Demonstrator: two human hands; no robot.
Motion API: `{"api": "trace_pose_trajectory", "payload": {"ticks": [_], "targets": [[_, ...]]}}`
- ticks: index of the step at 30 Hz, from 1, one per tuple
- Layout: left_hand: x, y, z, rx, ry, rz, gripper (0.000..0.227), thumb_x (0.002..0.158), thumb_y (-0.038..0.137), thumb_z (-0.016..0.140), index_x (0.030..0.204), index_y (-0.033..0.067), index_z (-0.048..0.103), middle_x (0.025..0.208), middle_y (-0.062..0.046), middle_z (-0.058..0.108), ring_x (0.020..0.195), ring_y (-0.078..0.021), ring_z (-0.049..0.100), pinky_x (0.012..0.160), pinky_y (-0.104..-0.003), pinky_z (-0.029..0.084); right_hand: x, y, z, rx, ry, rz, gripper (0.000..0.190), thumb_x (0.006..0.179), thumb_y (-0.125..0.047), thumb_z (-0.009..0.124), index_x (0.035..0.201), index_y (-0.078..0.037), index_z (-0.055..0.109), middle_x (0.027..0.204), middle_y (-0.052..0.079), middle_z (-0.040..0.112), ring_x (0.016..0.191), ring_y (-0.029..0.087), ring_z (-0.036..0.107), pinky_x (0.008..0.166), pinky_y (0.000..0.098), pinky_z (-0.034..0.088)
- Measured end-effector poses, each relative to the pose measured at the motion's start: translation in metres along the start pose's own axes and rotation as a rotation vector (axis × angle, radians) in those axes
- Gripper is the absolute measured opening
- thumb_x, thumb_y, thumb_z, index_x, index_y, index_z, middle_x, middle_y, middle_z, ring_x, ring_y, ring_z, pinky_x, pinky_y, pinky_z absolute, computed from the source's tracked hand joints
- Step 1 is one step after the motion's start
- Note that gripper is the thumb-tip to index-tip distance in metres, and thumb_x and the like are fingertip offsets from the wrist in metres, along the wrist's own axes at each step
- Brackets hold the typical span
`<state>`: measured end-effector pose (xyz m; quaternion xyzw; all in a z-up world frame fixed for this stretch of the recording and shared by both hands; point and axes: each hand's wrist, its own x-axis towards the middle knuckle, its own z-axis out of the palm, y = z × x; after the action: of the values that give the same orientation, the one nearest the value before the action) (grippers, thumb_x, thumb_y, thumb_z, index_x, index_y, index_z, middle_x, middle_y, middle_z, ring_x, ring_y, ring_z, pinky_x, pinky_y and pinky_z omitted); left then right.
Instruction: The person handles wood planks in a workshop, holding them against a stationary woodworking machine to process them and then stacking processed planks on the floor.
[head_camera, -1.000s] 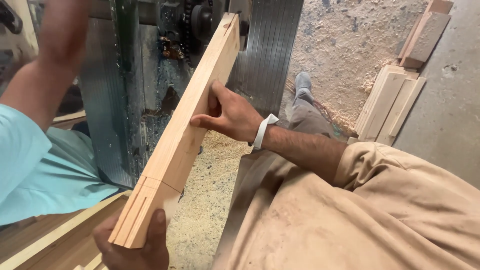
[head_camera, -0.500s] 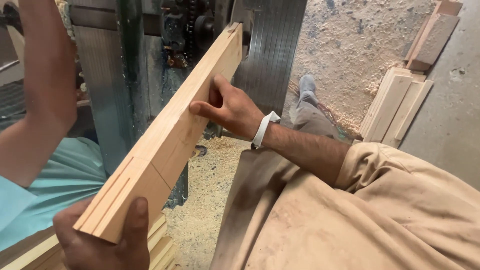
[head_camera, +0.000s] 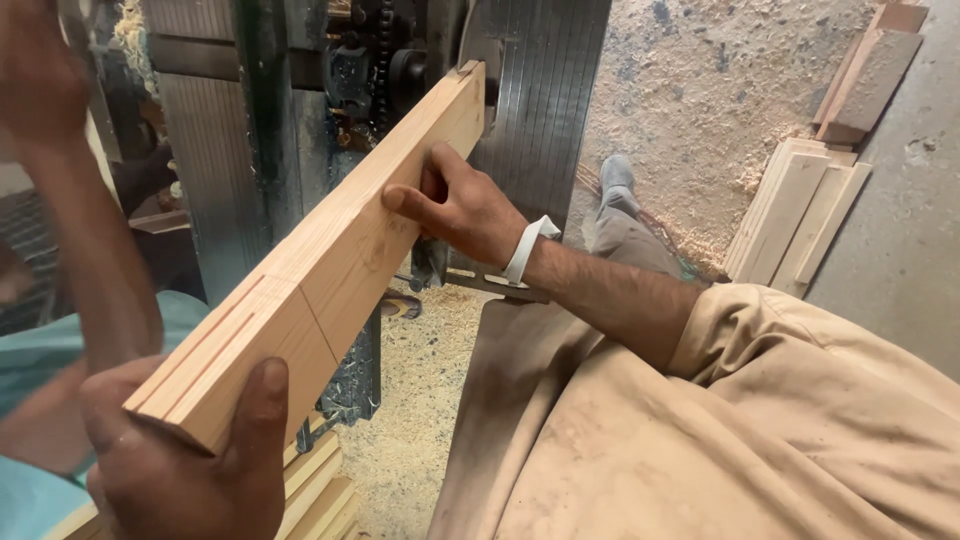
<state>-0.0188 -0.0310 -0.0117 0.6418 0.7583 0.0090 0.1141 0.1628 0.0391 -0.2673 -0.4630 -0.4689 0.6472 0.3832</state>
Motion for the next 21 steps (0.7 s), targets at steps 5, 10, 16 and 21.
{"api": "trace_pose_trajectory", "payload": {"ticks": [5, 10, 16, 21], "targets": [[0.005, 0.011, -0.002, 0.052, -0.004, -0.004, 0.059, 0.096, 0.034, 0.078, 0.125, -0.0051, 0.045, 0.094, -0.027, 0.075, 0.096, -0.0325, 0.077, 0.085, -0.042, 0.062, 0.002, -0.001, -0.004, 0.049, 0.002, -0.009, 0.082, 0.084, -0.084, 0.053, 0.101, -0.004, 0.049, 0.078, 0.006, 0.057, 0.068, 0.014, 0.072, 0.054, 0.0253, 0.065], [0.012, 0.02, -0.003, -0.017, -0.029, -0.042, 0.059, 0.097, 0.033, 0.076, 0.128, -0.0051, 0.043, 0.098, -0.028, 0.074, 0.097, -0.0324, 0.077, 0.082, -0.039, 0.063, 0.005, 0.002, -0.006, 0.068, -0.003, -0.009, 0.082, 0.083, -0.085, 0.053, 0.102, -0.005, 0.049, 0.078, 0.006, 0.056, 0.068, 0.014, 0.072, 0.054, 0.0253, 0.065], [0.015, 0.027, 0.001, -0.04, -0.026, -0.104, 0.06, 0.095, 0.035, 0.078, 0.125, -0.0036, 0.045, 0.096, -0.028, 0.073, 0.094, -0.0324, 0.078, 0.079, -0.039, 0.064, 0.01, 0.01, -0.006, 0.055, -0.005, -0.011, 0.082, 0.083, -0.085, 0.052, 0.101, -0.005, 0.048, 0.079, 0.007, 0.058, 0.069, 0.015, 0.075, 0.055, 0.0257, 0.067], [0.012, 0.028, 0.005, 0.014, 0.002, -0.063, 0.06, 0.097, 0.037, 0.079, 0.125, -0.0038, 0.047, 0.096, -0.028, 0.074, 0.096, -0.0342, 0.077, 0.083, -0.041, 0.062, 0.009, 0.015, -0.007, 0.042, 0.004, -0.019, 0.082, 0.084, -0.085, 0.051, 0.101, -0.005, 0.047, 0.08, 0.008, 0.058, 0.07, 0.016, 0.075, 0.055, 0.0257, 0.068]]}}
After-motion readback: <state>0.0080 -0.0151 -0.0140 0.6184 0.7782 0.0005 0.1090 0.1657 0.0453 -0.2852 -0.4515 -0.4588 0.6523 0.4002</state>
